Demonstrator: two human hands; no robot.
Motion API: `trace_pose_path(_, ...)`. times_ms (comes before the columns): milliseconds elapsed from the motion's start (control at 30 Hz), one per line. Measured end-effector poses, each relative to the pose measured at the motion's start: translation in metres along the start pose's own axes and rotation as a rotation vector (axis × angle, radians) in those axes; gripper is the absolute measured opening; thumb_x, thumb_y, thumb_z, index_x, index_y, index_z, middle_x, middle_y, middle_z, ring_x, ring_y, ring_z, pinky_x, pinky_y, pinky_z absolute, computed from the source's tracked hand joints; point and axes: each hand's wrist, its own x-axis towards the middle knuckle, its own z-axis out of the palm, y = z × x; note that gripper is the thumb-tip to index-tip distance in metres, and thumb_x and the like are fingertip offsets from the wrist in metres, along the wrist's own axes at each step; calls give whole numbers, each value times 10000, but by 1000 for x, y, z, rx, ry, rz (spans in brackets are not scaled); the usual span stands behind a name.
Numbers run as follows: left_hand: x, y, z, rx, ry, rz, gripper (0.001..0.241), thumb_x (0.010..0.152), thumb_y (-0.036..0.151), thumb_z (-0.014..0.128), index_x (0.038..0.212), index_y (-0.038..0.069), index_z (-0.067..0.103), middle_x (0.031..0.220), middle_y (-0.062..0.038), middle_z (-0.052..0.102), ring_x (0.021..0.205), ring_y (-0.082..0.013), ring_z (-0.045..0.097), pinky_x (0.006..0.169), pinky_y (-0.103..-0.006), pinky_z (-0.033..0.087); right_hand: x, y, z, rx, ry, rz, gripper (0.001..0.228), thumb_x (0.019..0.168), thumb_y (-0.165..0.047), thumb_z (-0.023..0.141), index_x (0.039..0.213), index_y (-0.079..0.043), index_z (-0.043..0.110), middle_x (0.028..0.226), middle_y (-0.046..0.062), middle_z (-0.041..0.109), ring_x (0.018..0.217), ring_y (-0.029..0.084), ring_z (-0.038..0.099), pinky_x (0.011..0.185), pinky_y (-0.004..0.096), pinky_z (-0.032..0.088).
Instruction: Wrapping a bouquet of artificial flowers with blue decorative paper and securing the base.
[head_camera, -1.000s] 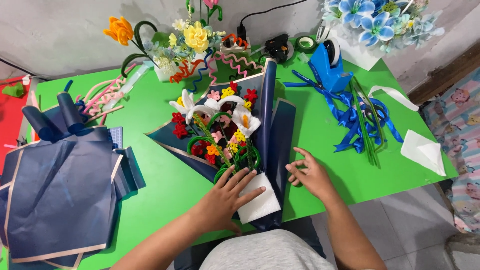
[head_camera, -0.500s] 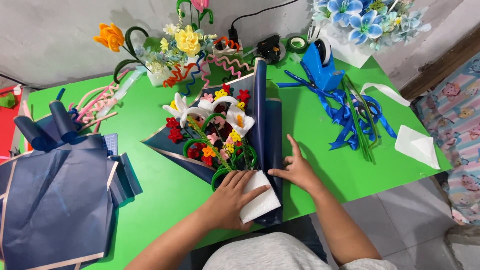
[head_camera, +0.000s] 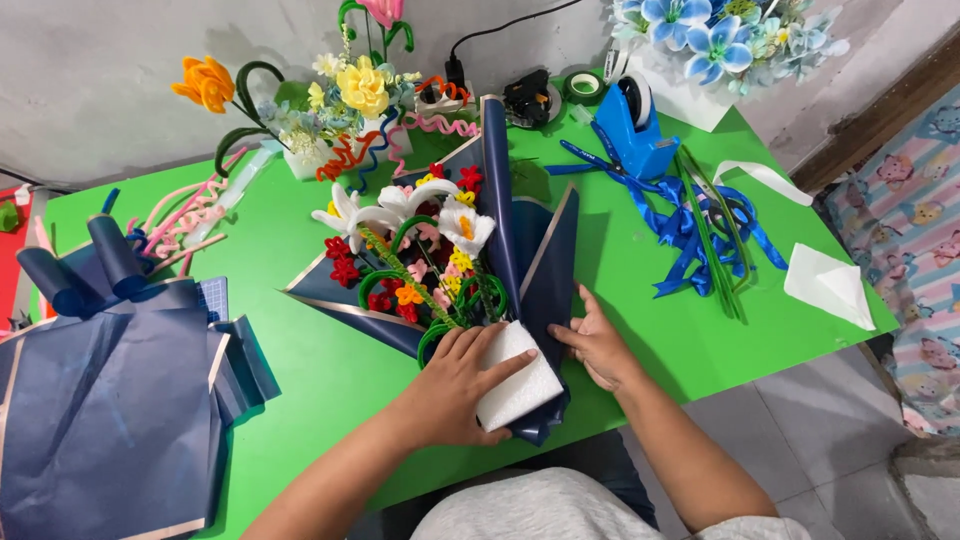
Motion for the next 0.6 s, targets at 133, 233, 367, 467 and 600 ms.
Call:
trace_pose_path(133,7,-1,-2,-15,-43,-19,1079,684,625,851,1589,272,380,1571,-274,327,1364,-460,371,1124,-569,254,12,12,-4,55,-108,-60,999,910,23,610,1667,-275,31,1286,307,659,1041,314,695,732,349,560)
trace_pose_path(233,9,-4,6,34,-85,-12,1123,646,662,869,1580,267,388,1550,-262,336,1352,-445,373,1120,-569,251,18,12,-3,107,-51,43,1030,879,69,571,1676,-268,12,1332,264,592,1172,292,599,1056,420,464)
trace_pose_path(367,7,-10,21,57,-83,-13,1161,625,659,891,1593,289,366,1590,-260,302,1364,-453,363,1130,-568,254,21,12,-1,20,-26,59,1133,809,-109,740,1671,-343,44,1320,272,274,1287,298,342,1015,438,368)
trace_pose_path(467,6,-10,21,55,-66,-4,1153,626,642,888,1591,280,372,1588,-264,308,1361,-453,373,1128,-570,261,16,7,5,-30,20,49,1230,704,-181,826,1653,-383,70,1615,417,-14,1595,364,0,1199,540,245)
trace_pose_path(600,5,-8,14,64,-39,4,1129,636,635,872,1588,273,384,1573,-269,329,1348,-450,390,1113,-559,287,13,3,9,-35,54,-87,1109,743,-97,783,1642,-222,145,1409,292,574,1256,340,624,1059,441,522)
